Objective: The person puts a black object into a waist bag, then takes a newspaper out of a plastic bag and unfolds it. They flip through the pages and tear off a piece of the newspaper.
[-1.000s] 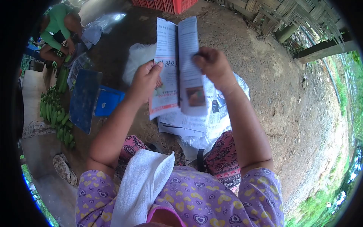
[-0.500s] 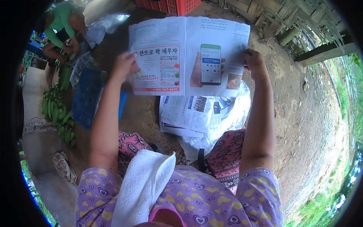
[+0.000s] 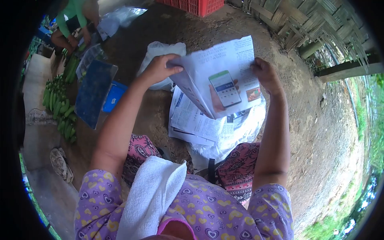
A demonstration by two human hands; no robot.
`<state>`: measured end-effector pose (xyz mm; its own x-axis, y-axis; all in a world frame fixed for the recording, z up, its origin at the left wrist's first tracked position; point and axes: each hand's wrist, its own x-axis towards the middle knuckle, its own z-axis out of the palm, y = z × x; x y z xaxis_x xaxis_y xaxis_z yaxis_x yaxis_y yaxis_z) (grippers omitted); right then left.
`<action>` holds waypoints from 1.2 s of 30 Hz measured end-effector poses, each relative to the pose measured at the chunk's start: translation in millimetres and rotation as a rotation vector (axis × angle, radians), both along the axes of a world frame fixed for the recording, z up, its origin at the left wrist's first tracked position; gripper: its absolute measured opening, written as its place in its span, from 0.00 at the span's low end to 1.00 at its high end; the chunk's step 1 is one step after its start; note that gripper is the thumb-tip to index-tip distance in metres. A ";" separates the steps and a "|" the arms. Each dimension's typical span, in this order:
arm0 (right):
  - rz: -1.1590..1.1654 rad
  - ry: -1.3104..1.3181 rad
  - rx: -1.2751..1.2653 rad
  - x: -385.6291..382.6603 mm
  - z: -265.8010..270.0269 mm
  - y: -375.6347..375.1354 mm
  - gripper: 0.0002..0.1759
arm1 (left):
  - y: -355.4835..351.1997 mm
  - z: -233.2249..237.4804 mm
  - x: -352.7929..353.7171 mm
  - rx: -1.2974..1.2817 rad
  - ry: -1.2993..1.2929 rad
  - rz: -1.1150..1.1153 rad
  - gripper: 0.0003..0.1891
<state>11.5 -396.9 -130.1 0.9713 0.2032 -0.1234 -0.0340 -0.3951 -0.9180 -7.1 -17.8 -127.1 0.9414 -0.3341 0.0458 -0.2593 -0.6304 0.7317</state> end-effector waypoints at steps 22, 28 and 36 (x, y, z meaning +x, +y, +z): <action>0.496 -0.167 -0.428 -38.0 -33.0 114.9 0.14 | -43.9 -53.8 -15.7 0.223 0.032 -0.276 0.14; 0.420 -0.292 -0.382 -41.7 -2.2 120.4 0.09 | -46.4 -2.3 -21.7 0.235 0.119 -0.322 0.14; 0.410 -0.529 -0.485 -55.8 42.4 122.3 0.09 | -44.0 32.8 -30.0 0.240 -0.154 -0.396 0.12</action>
<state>-44.3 -274.7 -87.7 0.7862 0.5958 0.1639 0.5876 -0.6389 -0.4964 -37.1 -61.8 -94.3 0.7283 -0.6833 0.0520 -0.6068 -0.6077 0.5123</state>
